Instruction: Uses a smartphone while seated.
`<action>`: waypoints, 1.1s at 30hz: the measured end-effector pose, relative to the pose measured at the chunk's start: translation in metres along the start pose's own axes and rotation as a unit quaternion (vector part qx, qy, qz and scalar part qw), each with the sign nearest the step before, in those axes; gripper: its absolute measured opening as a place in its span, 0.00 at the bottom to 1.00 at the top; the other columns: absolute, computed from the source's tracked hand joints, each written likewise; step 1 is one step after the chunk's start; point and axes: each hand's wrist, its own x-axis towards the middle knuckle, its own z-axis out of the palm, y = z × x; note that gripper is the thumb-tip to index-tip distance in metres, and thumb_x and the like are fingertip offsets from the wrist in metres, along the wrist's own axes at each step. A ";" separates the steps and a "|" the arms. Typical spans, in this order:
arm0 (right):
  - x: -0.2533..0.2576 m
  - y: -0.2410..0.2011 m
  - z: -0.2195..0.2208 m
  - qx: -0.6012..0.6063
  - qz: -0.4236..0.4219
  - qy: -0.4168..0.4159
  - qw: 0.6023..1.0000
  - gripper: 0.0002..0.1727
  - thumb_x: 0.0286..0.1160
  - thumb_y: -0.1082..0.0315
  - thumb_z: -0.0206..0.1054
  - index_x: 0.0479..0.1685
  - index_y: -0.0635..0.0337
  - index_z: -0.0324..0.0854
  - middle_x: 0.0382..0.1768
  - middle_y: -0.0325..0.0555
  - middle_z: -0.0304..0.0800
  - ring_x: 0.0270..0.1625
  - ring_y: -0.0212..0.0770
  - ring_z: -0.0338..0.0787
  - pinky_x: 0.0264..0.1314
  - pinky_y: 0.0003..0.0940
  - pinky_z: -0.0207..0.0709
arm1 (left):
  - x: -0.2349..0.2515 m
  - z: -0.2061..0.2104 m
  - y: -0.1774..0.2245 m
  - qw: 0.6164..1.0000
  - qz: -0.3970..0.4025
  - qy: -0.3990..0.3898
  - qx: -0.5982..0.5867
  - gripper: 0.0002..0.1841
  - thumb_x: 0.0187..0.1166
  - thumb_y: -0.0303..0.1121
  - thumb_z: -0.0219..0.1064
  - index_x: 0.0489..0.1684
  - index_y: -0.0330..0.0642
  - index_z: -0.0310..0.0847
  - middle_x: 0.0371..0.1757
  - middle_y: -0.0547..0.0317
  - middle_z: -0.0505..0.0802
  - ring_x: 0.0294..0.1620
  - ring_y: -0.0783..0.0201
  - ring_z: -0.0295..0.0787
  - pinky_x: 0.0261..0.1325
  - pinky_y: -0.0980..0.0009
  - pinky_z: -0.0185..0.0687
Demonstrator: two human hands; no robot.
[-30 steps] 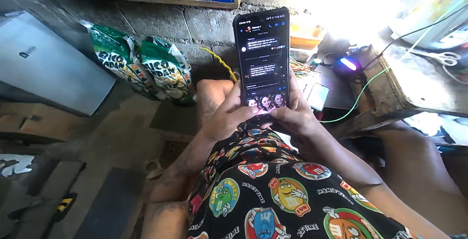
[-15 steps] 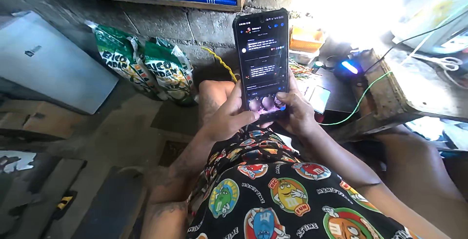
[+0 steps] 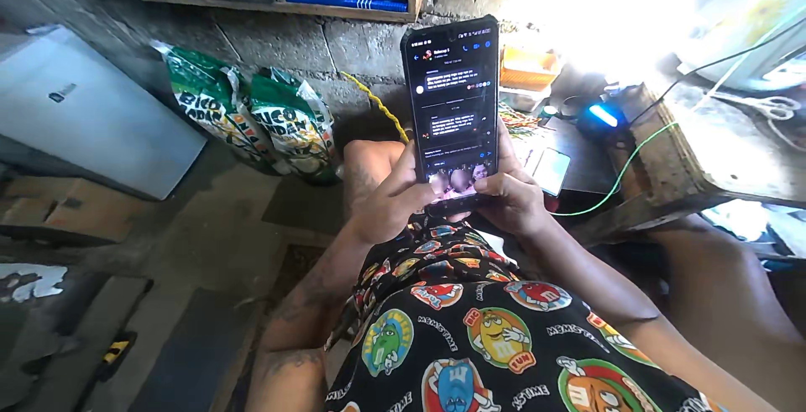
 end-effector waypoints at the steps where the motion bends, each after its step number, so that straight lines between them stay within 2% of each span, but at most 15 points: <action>1: -0.001 0.000 0.002 -0.013 0.000 0.011 1.000 0.50 0.72 0.76 0.55 0.93 0.30 0.34 0.67 0.38 0.81 0.51 0.36 0.93 0.35 0.34 0.92 | 0.000 0.002 0.000 1.000 -0.003 0.015 0.021 0.28 0.80 0.23 0.48 0.83 0.47 0.56 0.59 0.64 0.87 0.52 0.74 0.88 0.53 0.75 0.88; 4: 0.000 -0.001 0.014 -0.078 0.001 0.086 0.993 0.55 0.70 0.71 0.68 0.94 0.35 0.35 0.62 0.39 0.84 0.41 0.33 0.93 0.31 0.30 0.92 | -0.001 0.005 -0.001 0.999 -0.016 0.016 0.036 0.32 0.80 0.22 0.50 0.86 0.46 0.49 0.60 0.65 0.85 0.54 0.77 0.86 0.57 0.78 0.86; 7: 0.002 0.002 0.020 -0.108 -0.003 0.150 0.983 0.56 0.68 0.76 0.73 0.95 0.36 0.40 0.58 0.40 0.87 0.37 0.32 0.93 0.31 0.27 0.91 | -0.001 0.006 -0.001 0.999 -0.026 0.006 0.045 0.37 0.77 0.26 0.57 0.89 0.45 0.44 0.61 0.66 0.85 0.55 0.78 0.86 0.56 0.79 0.85; 9: 0.001 0.003 0.016 -0.091 -0.004 0.133 0.987 0.55 0.70 0.77 0.71 0.94 0.35 0.40 0.59 0.41 0.87 0.39 0.34 0.94 0.32 0.29 0.92 | -0.002 0.005 -0.001 0.998 -0.027 0.004 0.048 0.36 0.79 0.26 0.56 0.89 0.46 0.43 0.61 0.65 0.85 0.53 0.77 0.86 0.54 0.79 0.86; 11: -0.001 0.004 0.006 -0.053 -0.008 0.054 0.997 0.51 0.72 0.74 0.63 0.93 0.33 0.36 0.64 0.36 0.83 0.50 0.32 0.93 0.41 0.31 0.92 | -0.002 0.004 0.001 0.999 -0.017 0.013 0.049 0.33 0.82 0.24 0.50 0.89 0.47 0.46 0.62 0.62 0.85 0.54 0.74 0.88 0.54 0.75 0.89; 13: 0.000 0.007 -0.001 0.004 -0.014 0.000 1.000 0.48 0.71 0.73 0.58 0.91 0.31 0.38 0.66 0.34 0.82 0.54 0.34 0.92 0.44 0.33 0.92 | -0.001 0.002 0.001 0.999 -0.003 0.011 0.040 0.31 0.82 0.22 0.48 0.87 0.47 0.49 0.62 0.63 0.85 0.55 0.73 0.88 0.57 0.73 0.89; 16: 0.001 0.008 -0.002 0.004 -0.005 0.007 1.000 0.46 0.70 0.71 0.57 0.89 0.32 0.41 0.64 0.32 0.82 0.55 0.31 0.90 0.47 0.31 0.90 | -0.002 0.000 0.001 1.000 -0.008 0.000 0.012 0.33 0.78 0.23 0.52 0.85 0.48 0.50 0.63 0.65 0.85 0.57 0.74 0.87 0.59 0.74 0.87; 18: 0.001 0.007 0.001 -0.016 0.002 0.032 0.999 0.41 0.76 0.65 0.59 0.89 0.31 0.42 0.62 0.32 0.84 0.52 0.31 0.91 0.44 0.31 0.91 | -0.003 0.001 0.001 1.000 -0.018 -0.001 0.001 0.34 0.77 0.22 0.53 0.86 0.48 0.48 0.62 0.64 0.85 0.56 0.73 0.88 0.57 0.73 0.89; 20: 0.002 0.005 0.005 -0.048 0.016 0.065 0.997 0.42 0.77 0.67 0.55 0.91 0.32 0.39 0.62 0.34 0.83 0.51 0.30 0.91 0.42 0.30 0.91 | -0.003 0.001 0.000 1.000 -0.020 -0.001 0.006 0.35 0.76 0.22 0.53 0.86 0.47 0.47 0.62 0.64 0.85 0.54 0.73 0.88 0.56 0.74 0.89; 21: 0.002 0.004 0.005 -0.054 0.016 0.062 0.997 0.45 0.75 0.69 0.54 0.92 0.33 0.36 0.64 0.35 0.82 0.52 0.30 0.91 0.43 0.30 0.90 | -0.003 0.000 0.000 1.000 -0.018 -0.002 0.009 0.35 0.75 0.22 0.53 0.86 0.47 0.47 0.61 0.65 0.85 0.54 0.74 0.89 0.55 0.75 0.89; 23: 0.001 0.005 0.001 -0.031 -0.001 0.021 0.999 0.49 0.72 0.72 0.57 0.92 0.35 0.33 0.67 0.35 0.80 0.57 0.32 0.90 0.47 0.32 0.91 | -0.002 -0.001 0.000 1.000 -0.006 -0.011 0.006 0.37 0.73 0.20 0.53 0.87 0.47 0.47 0.63 0.64 0.85 0.56 0.73 0.88 0.56 0.74 0.89; 25: 0.000 0.006 0.000 -0.011 -0.007 0.001 1.000 0.52 0.68 0.76 0.58 0.92 0.35 0.32 0.67 0.35 0.81 0.57 0.32 0.91 0.46 0.32 0.91 | -0.002 -0.002 0.000 1.000 -0.001 -0.018 0.005 0.39 0.71 0.17 0.53 0.88 0.46 0.45 0.64 0.64 0.85 0.58 0.73 0.88 0.58 0.74 0.88; 28: -0.001 0.003 0.004 -0.051 0.003 0.032 0.998 0.52 0.70 0.75 0.62 0.93 0.37 0.32 0.66 0.37 0.82 0.53 0.33 0.92 0.42 0.32 0.93 | -0.003 -0.001 0.001 1.000 -0.010 -0.017 0.008 0.40 0.70 0.18 0.55 0.88 0.46 0.44 0.63 0.63 0.85 0.57 0.73 0.88 0.57 0.74 0.88; 30: 0.000 0.001 0.009 -0.089 0.013 0.066 0.994 0.53 0.72 0.73 0.67 0.93 0.39 0.33 0.65 0.39 0.82 0.51 0.33 0.93 0.42 0.32 0.93 | -0.003 -0.001 0.000 1.000 -0.006 -0.017 0.014 0.39 0.70 0.19 0.55 0.87 0.45 0.45 0.62 0.64 0.85 0.57 0.74 0.87 0.58 0.75 0.87; 33: -0.001 0.002 0.005 -0.081 0.007 0.039 0.996 0.58 0.67 0.73 0.70 0.94 0.37 0.30 0.68 0.38 0.79 0.56 0.34 0.91 0.48 0.32 0.92 | -0.003 -0.003 -0.001 1.000 0.000 -0.021 -0.001 0.38 0.72 0.20 0.56 0.86 0.47 0.46 0.62 0.66 0.85 0.56 0.75 0.88 0.56 0.75 0.88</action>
